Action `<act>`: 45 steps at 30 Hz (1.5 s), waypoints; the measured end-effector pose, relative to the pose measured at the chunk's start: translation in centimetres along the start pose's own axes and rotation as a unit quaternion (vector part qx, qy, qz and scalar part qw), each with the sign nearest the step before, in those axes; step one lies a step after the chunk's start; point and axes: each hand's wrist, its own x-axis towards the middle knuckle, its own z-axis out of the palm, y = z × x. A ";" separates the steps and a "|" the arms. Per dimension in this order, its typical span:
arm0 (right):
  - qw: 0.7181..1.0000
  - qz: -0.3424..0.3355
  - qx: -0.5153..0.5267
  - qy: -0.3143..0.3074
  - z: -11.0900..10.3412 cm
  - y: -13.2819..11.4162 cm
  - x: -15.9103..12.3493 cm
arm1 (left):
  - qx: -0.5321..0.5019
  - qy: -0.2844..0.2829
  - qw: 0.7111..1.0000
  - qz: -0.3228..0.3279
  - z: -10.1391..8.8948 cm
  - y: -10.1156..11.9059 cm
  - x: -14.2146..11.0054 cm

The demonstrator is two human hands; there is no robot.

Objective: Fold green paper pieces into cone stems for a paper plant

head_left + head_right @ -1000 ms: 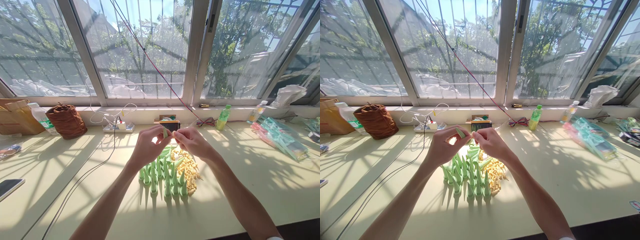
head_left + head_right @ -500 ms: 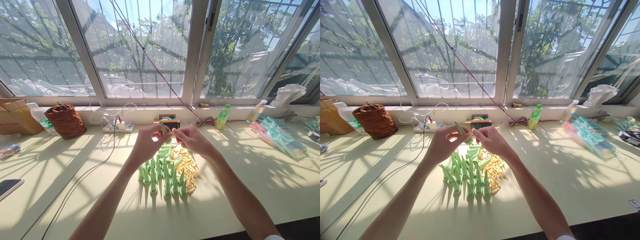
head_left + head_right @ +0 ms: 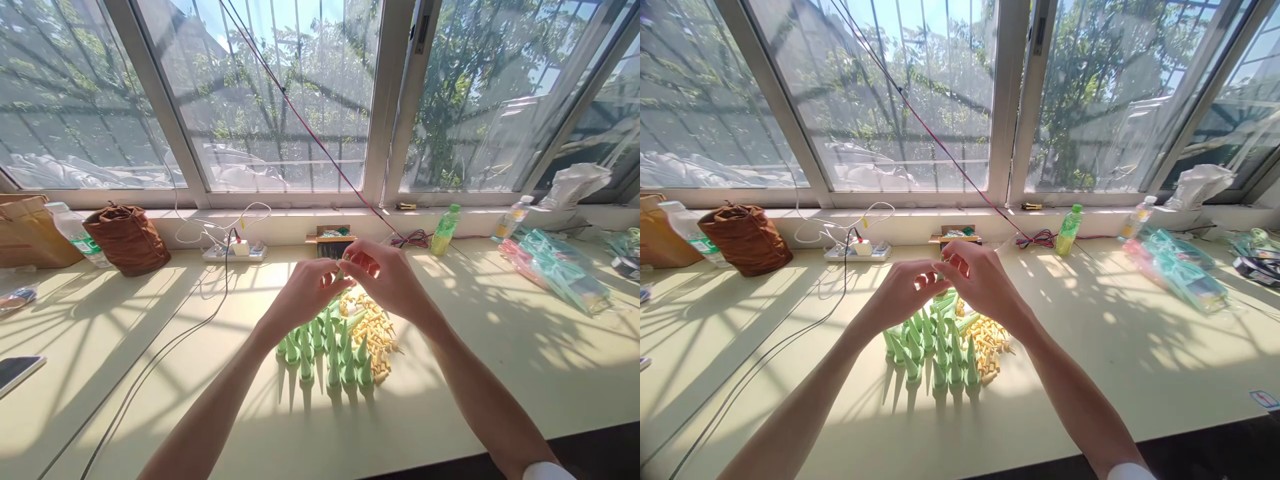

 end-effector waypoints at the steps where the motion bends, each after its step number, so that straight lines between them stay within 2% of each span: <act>1: 1.000 -0.002 -0.003 0.000 0.0 0.0 0.0 | -0.001 -0.002 1.000 -0.002 0.0 0.0 0.0; 7: 1.000 -0.014 -0.020 0.018 0.0 -0.6 -0.3 | -0.028 -0.002 1.000 0.012 0.0 0.5 -0.1; 12: 0.995 -0.012 -0.053 0.078 -1.8 -2.2 -1.0 | -0.069 0.064 0.995 0.014 -1.1 1.3 -0.3; 14: 0.993 0.008 -0.068 0.095 -2.5 -1.8 -1.6 | -0.072 0.083 0.994 0.014 -1.5 1.5 -0.4; 17: 0.990 0.071 -0.080 0.095 -2.7 1.0 -3.4 | -0.069 0.063 0.995 0.028 -2.0 1.9 -0.7; 22: 0.962 0.180 -0.173 0.111 -1.8 8.5 -7.5 | -0.066 0.006 0.996 0.057 -2.1 2.5 -1.0; 26: 0.952 0.209 -0.192 0.118 -1.6 11.9 -9.2 | -0.061 0.000 0.995 0.072 -2.2 2.8 -1.2; 33: 0.954 0.216 -0.175 0.111 -1.0 13.6 -8.4 | -0.059 -0.009 0.995 0.085 -2.3 3.0 -1.5; 39: 0.961 0.208 -0.155 0.096 0.4 14.4 -7.5 | -0.083 -0.030 0.993 0.074 -2.4 3.1 -1.5; 45: 0.967 0.196 -0.144 0.077 1.3 14.9 -7.1 | -0.096 -0.027 0.992 0.078 -2.5 3.0 -1.4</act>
